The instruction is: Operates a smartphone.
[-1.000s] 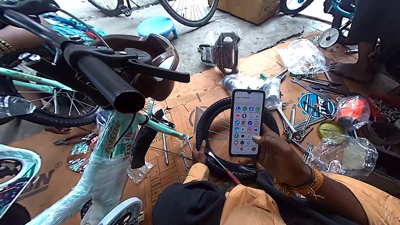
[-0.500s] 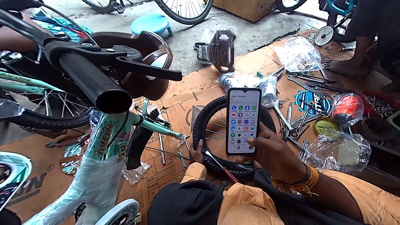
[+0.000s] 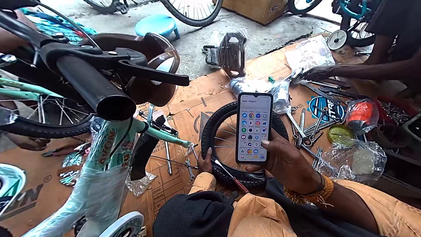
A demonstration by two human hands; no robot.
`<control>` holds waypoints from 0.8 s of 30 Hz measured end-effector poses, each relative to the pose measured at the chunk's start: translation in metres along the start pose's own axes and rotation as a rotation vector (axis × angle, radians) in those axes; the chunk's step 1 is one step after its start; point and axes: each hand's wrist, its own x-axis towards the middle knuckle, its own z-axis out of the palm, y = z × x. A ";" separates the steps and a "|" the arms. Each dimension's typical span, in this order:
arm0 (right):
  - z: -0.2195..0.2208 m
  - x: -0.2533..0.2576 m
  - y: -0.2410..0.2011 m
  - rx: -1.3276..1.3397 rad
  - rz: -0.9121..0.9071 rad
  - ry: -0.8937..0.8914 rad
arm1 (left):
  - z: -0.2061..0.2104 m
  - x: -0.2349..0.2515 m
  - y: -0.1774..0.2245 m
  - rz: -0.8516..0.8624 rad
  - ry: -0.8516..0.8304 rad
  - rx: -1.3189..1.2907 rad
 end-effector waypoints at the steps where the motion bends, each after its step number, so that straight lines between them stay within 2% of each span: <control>1: 0.000 0.000 0.000 -0.005 0.003 0.004 | 0.000 0.000 -0.001 0.004 0.000 -0.003; 24: 0.007 -0.002 -0.001 -0.086 0.013 0.092 | -0.001 -0.001 0.001 -0.013 -0.013 -0.014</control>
